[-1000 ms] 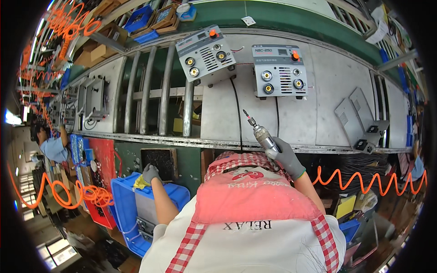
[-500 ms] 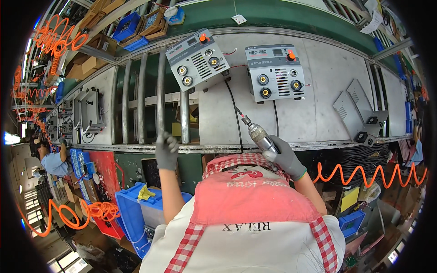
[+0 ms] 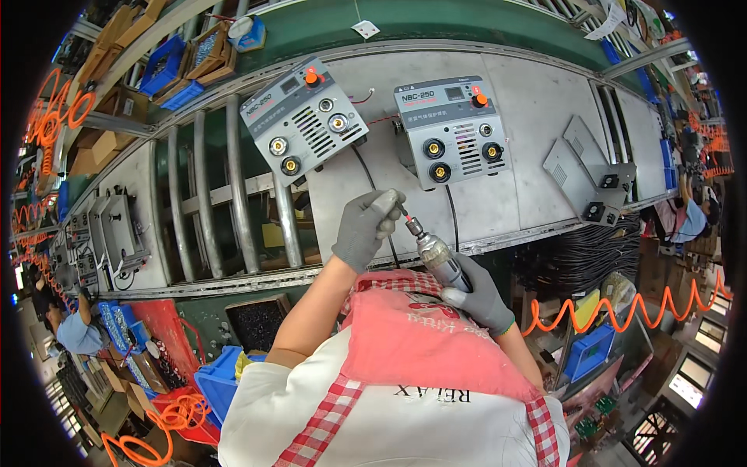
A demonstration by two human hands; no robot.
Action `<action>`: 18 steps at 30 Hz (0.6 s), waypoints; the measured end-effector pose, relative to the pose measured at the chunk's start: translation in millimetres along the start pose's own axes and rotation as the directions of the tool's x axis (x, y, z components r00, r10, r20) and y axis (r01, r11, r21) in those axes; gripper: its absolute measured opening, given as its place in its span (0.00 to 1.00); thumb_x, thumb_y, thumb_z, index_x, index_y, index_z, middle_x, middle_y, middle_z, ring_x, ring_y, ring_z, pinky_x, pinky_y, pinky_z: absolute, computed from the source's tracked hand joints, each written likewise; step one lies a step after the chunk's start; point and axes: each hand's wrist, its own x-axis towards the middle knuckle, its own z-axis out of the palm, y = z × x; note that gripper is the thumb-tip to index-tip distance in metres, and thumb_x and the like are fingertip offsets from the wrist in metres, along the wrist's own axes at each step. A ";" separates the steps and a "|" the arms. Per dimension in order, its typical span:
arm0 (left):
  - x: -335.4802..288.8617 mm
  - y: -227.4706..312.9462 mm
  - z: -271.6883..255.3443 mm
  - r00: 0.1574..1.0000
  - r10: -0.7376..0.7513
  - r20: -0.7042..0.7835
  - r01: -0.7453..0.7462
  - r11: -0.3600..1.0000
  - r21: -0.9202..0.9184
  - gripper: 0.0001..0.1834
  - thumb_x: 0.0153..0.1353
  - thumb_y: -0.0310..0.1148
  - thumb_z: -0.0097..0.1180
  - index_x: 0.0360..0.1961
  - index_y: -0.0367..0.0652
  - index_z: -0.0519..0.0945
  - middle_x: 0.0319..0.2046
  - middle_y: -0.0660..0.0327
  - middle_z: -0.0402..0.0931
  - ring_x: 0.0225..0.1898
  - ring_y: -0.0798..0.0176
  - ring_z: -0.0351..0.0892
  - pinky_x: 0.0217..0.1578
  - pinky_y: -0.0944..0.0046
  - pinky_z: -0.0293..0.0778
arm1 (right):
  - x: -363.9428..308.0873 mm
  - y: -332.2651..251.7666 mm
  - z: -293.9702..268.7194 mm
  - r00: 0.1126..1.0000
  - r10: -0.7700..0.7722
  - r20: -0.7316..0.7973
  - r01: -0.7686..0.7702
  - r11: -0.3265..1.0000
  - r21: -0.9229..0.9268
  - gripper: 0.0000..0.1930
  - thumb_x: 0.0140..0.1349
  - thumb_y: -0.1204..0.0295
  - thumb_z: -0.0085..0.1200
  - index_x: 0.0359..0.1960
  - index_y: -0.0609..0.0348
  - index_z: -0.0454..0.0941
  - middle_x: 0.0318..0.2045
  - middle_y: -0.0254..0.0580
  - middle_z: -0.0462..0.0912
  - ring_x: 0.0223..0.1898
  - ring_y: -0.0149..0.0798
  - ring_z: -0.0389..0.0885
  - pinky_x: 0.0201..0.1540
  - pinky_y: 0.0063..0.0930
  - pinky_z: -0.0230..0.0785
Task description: The person uses a pneumatic screwdriver to fasten screws into the back of a grey electronic device on a factory assembly line. They then pick up a second identical device, place it next to the first, and continue fastening screws into its back panel. The person handles the devices and the tool with gloved hands throughout the process.
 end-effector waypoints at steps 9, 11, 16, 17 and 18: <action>16.8 12.2 6.9 0.970 -0.090 0.224 0.050 0.983 0.177 0.16 0.64 0.37 0.53 0.42 0.31 0.78 0.23 0.65 0.72 0.19 0.78 0.60 0.18 0.77 0.57 | -12.3 -0.9 -1.1 0.995 0.052 -0.091 -0.052 0.999 -0.004 0.37 0.47 0.60 0.63 0.59 0.64 0.68 0.48 0.44 0.77 0.48 0.32 0.74 0.53 0.30 0.66; 18.4 19.6 8.3 0.955 -0.094 0.280 0.023 0.969 0.248 0.17 0.64 0.37 0.53 0.43 0.31 0.78 0.23 0.65 0.72 0.19 0.78 0.61 0.19 0.77 0.57 | -15.8 2.6 -2.1 0.994 0.039 -0.104 -0.039 0.999 0.002 0.37 0.47 0.59 0.64 0.59 0.65 0.68 0.48 0.44 0.77 0.48 0.33 0.74 0.53 0.30 0.66; 8.3 9.2 22.1 0.961 -0.082 0.265 0.016 0.970 0.244 0.17 0.64 0.37 0.53 0.44 0.32 0.79 0.23 0.66 0.72 0.20 0.78 0.62 0.20 0.77 0.58 | -28.9 14.7 0.6 0.991 0.005 -0.136 0.010 0.994 0.110 0.37 0.47 0.59 0.64 0.59 0.64 0.68 0.47 0.44 0.78 0.47 0.33 0.74 0.52 0.30 0.67; 4.0 1.8 27.3 0.975 -0.070 0.213 0.018 0.971 0.237 0.17 0.64 0.37 0.53 0.44 0.32 0.79 0.23 0.66 0.73 0.20 0.78 0.62 0.20 0.77 0.58 | -29.9 20.3 1.2 0.989 -0.003 -0.150 0.018 0.995 0.100 0.36 0.48 0.59 0.63 0.59 0.63 0.68 0.47 0.44 0.78 0.47 0.33 0.74 0.52 0.30 0.67; 0.2 -3.7 31.1 0.985 -0.057 0.160 0.019 0.973 0.230 0.17 0.64 0.37 0.54 0.44 0.32 0.79 0.23 0.66 0.73 0.20 0.78 0.62 0.20 0.77 0.58 | -31.2 24.3 1.1 0.986 -0.011 -0.163 0.026 0.996 0.090 0.36 0.48 0.59 0.63 0.59 0.63 0.68 0.46 0.43 0.78 0.47 0.33 0.74 0.51 0.30 0.67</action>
